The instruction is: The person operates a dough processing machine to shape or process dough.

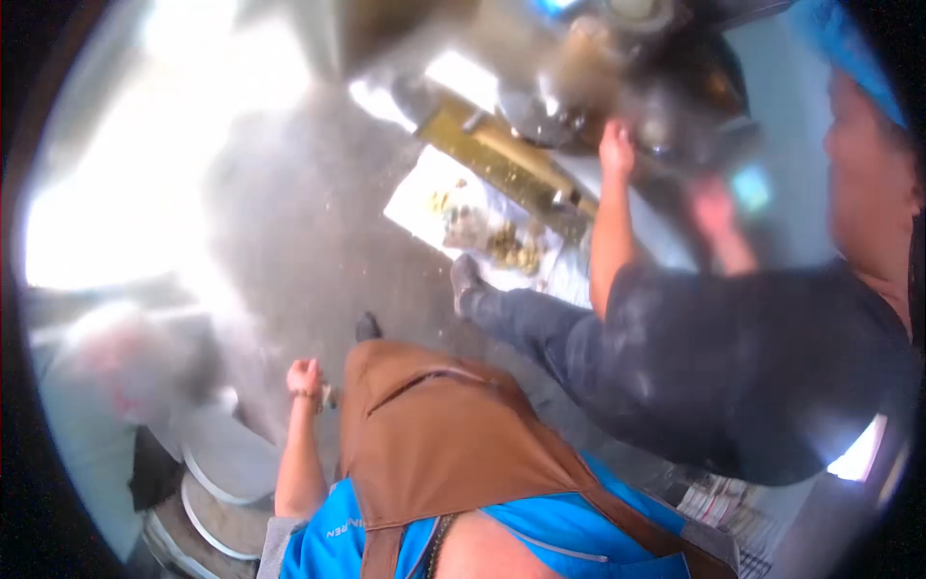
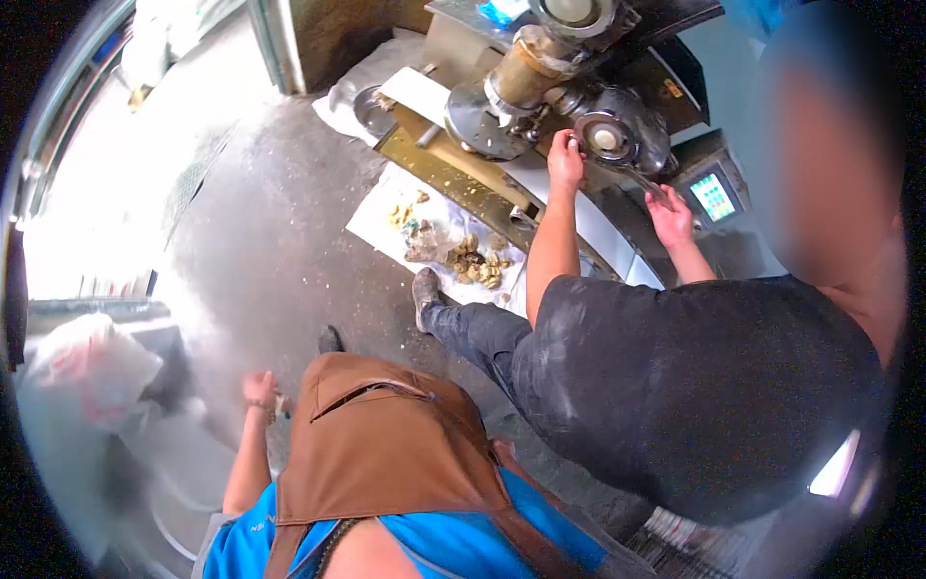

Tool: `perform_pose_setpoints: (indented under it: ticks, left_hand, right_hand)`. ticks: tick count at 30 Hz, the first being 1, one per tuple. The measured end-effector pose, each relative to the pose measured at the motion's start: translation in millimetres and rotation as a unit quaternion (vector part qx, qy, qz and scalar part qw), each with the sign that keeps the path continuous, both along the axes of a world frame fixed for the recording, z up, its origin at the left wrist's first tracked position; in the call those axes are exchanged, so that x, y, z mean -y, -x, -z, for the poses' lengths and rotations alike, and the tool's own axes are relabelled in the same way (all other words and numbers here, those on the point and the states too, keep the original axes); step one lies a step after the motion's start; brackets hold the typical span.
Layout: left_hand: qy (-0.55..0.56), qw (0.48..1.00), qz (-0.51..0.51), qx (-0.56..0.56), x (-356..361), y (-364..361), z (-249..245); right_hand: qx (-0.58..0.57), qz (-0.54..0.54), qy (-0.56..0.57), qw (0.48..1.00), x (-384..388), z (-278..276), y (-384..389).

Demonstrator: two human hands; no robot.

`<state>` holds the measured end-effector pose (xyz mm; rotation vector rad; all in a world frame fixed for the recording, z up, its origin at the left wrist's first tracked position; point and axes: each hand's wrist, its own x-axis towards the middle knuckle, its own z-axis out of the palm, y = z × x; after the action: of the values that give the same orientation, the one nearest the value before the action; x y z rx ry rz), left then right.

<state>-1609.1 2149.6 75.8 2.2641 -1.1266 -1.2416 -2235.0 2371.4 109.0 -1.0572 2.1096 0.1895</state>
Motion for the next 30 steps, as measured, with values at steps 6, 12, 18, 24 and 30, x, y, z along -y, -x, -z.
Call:
perform_pose_setpoints:
  ticks: [6, 12, 18, 24, 30]
  left_hand:
    - [0.001, 0.996, -0.037, -0.081, 63, -89, -18]
    - [-0.034, 0.999, 0.012, -0.024, 155, -133, -5]
    - [-0.070, 0.996, -0.010, -0.053, 186, -74, -38]
    - [-0.100, 0.987, 0.122, 0.022, 247, -35, -47]
    - [-0.040, 0.928, 0.366, 0.062, 380, 17, -37]
  right_hand:
    - [0.028, 0.093, 0.002, 0.995, -5, 0, -96]
    - [0.017, 0.139, 0.064, 0.988, 64, 18, -129]
    - [0.003, 0.191, 0.122, 0.974, 103, 39, -151]
    - [-0.032, 0.242, 0.166, 0.955, 135, 40, -169]
    - [-0.020, 0.347, 0.209, 0.914, 183, -18, -197]
